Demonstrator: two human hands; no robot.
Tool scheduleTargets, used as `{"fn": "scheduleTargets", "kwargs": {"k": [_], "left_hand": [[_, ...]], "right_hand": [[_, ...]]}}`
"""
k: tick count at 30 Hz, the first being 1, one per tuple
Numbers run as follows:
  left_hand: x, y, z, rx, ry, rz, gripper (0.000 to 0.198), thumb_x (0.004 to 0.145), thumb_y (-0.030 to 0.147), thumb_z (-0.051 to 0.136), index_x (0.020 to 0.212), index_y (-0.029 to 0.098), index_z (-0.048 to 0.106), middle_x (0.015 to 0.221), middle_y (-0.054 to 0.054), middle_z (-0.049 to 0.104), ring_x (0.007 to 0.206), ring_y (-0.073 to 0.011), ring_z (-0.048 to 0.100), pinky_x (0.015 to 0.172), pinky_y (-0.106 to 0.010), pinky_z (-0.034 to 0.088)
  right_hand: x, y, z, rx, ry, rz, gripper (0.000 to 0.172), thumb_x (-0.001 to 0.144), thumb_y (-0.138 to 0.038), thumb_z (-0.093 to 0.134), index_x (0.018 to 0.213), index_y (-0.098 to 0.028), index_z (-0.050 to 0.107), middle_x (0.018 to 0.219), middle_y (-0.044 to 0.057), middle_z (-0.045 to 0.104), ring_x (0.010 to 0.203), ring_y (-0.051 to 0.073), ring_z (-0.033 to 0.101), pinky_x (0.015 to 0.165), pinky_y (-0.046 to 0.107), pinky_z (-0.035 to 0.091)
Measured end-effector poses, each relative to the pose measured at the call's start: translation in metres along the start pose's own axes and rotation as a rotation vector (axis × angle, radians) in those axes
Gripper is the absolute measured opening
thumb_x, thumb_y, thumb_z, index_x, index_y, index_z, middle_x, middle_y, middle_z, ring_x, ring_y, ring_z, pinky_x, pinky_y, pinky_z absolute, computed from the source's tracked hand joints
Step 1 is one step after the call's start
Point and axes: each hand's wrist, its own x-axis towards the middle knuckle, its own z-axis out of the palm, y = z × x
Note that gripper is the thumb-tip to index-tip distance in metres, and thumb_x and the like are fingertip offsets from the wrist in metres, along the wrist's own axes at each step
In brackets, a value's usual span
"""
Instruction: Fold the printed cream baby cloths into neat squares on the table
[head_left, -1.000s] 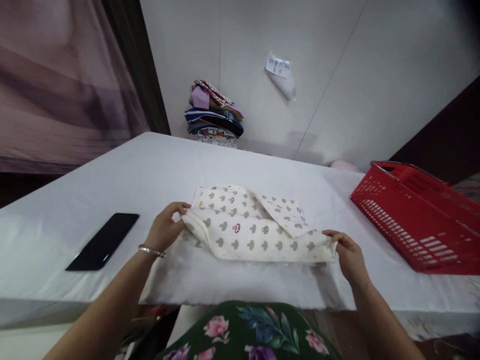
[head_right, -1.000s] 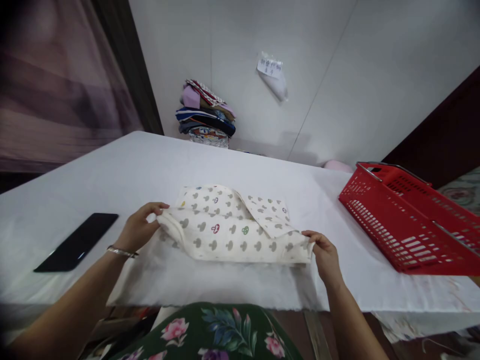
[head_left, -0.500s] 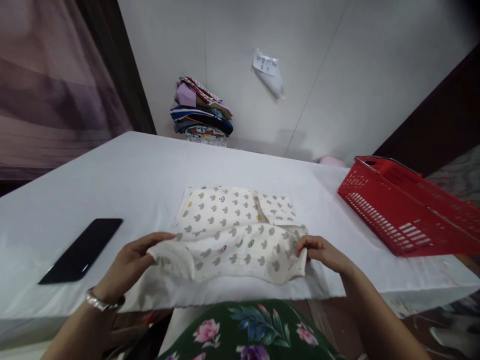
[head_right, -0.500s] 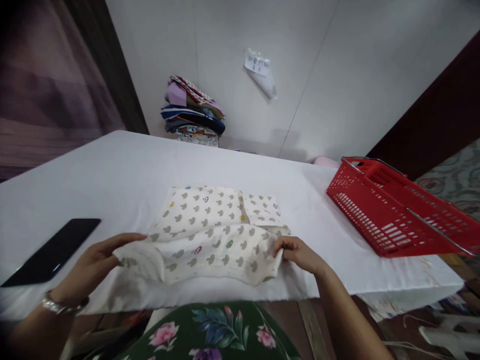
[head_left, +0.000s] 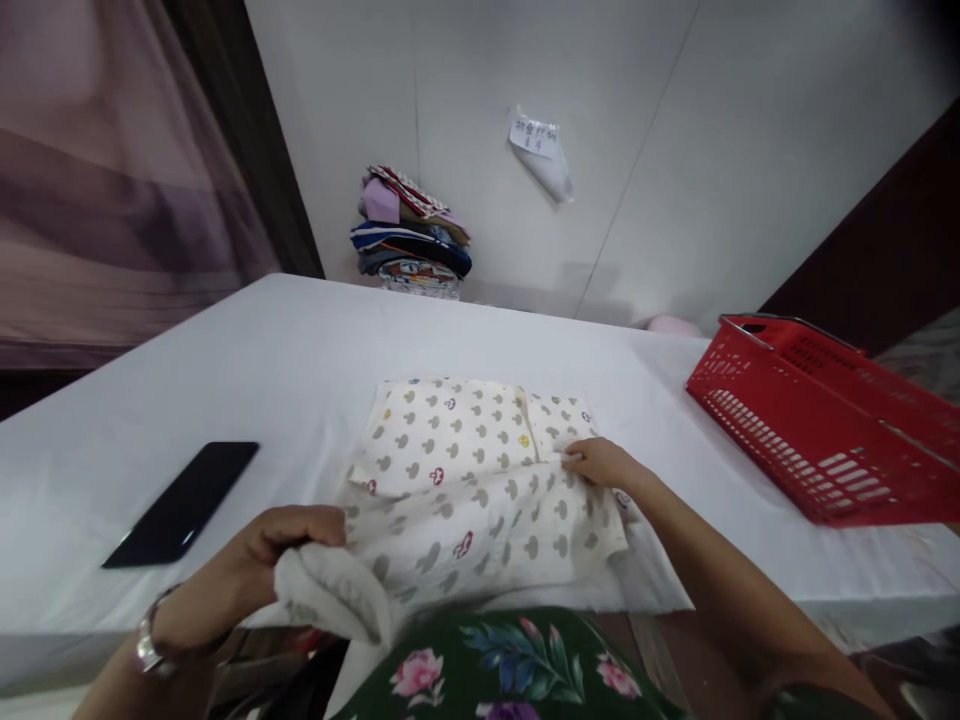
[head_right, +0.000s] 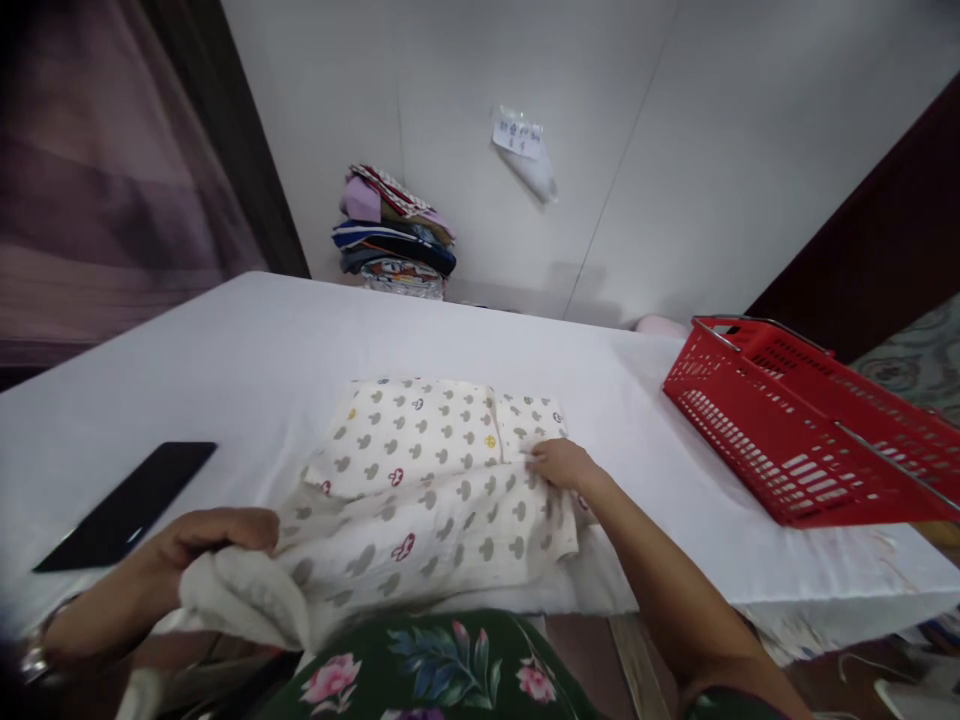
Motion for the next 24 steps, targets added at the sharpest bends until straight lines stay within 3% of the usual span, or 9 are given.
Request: {"fn": "scheduleTargets", "kwargs": {"k": [3,8,11,12,14,16,20,22,24], "left_hand": [[0.002,0.002,0.003,-0.061,-0.052,-0.045,0.018,0.065,0.031,0.070,0.064,0.016,0.060,0.060,0.002,0.052,0.056,-0.0092,0.047,0.053,-0.019,0.038],[0.004,-0.003,0.005,-0.042,-0.083,-0.005,0.018,0.071,0.032,0.066,0.067,0.015,0.061,0.065,0.003,0.049,0.060,-0.0086,0.046,0.058,-0.020,0.037],[0.009,-0.004,0.003,-0.048,-0.056,0.078,0.018,0.074,0.032,0.064,0.069,0.015,0.063,0.071,0.000,0.052,0.066,-0.0105,0.049,0.063,-0.022,0.040],[0.011,-0.003,0.001,-0.062,-0.038,0.103,0.017,0.074,0.033,0.064,0.071,0.016,0.064,0.074,-0.001,0.054,0.068,-0.0114,0.050,0.065,-0.023,0.041],[0.014,-0.001,-0.002,-0.095,0.026,0.135,0.017,0.072,0.032,0.066,0.075,0.016,0.066,0.078,-0.003,0.057,0.072,-0.0133,0.053,0.066,-0.024,0.042],[0.017,0.001,-0.005,-0.121,0.105,0.144,0.016,0.071,0.031,0.067,0.075,0.016,0.067,0.079,-0.004,0.058,0.073,-0.0141,0.054,0.066,-0.025,0.043],[0.018,0.001,-0.010,-0.184,0.281,0.141,0.015,0.069,0.032,0.069,0.072,0.017,0.067,0.078,-0.003,0.060,0.072,-0.0145,0.054,0.065,-0.025,0.044],[0.016,-0.003,-0.013,-0.209,0.365,0.129,0.019,0.066,0.034,0.071,0.072,0.017,0.068,0.079,-0.004,0.061,0.073,-0.0157,0.055,0.065,-0.025,0.044],[0.015,-0.009,-0.015,-0.209,0.432,0.093,0.022,0.063,0.036,0.073,0.072,0.017,0.068,0.081,-0.004,0.062,0.075,-0.0164,0.056,0.066,-0.025,0.045]], "right_hand": [[0.008,0.006,-0.007,-0.065,0.009,-0.032,0.032,0.084,-0.040,0.046,0.086,-0.018,0.069,0.089,0.008,0.068,0.086,0.022,0.060,0.069,0.027,0.041],[0.020,0.020,0.005,-0.063,0.036,0.020,0.049,0.073,-0.051,0.059,0.111,-0.020,0.060,0.104,0.010,0.065,0.092,0.025,0.060,0.071,0.030,0.042],[0.030,0.024,0.006,0.043,0.100,-0.019,0.027,0.077,-0.043,0.056,0.076,-0.018,0.066,0.078,0.008,0.067,0.077,0.021,0.061,0.066,0.027,0.041],[0.035,0.027,-0.001,0.161,0.151,-0.014,0.028,0.079,-0.039,0.055,0.064,-0.017,0.062,0.065,0.006,0.064,0.067,0.018,0.060,0.062,0.026,0.040],[0.044,0.035,-0.030,0.575,0.325,0.027,0.031,0.079,-0.032,0.056,0.052,-0.017,0.053,0.046,0.001,0.054,0.049,0.013,0.051,0.053,0.023,0.038],[0.051,0.050,-0.074,1.181,0.654,0.102,0.024,0.077,-0.022,0.058,0.055,-0.016,0.051,0.044,-0.001,0.052,0.042,0.009,0.045,0.047,0.021,0.037],[0.044,0.096,-0.163,1.469,1.145,0.085,0.028,0.092,-0.015,0.025,0.072,-0.019,0.044,0.056,-0.007,0.049,0.050,0.003,0.051,0.061,0.015,0.045],[0.033,0.122,-0.181,1.639,1.325,0.111,0.026,0.093,-0.018,0.025,0.078,-0.019,0.045,0.065,-0.006,0.054,0.056,0.003,0.056,0.061,0.016,0.047],[0.021,0.145,-0.175,1.646,1.378,0.280,0.021,0.094,-0.018,0.027,0.083,-0.020,0.045,0.073,-0.005,0.057,0.058,0.003,0.059,0.056,0.015,0.048]]}}
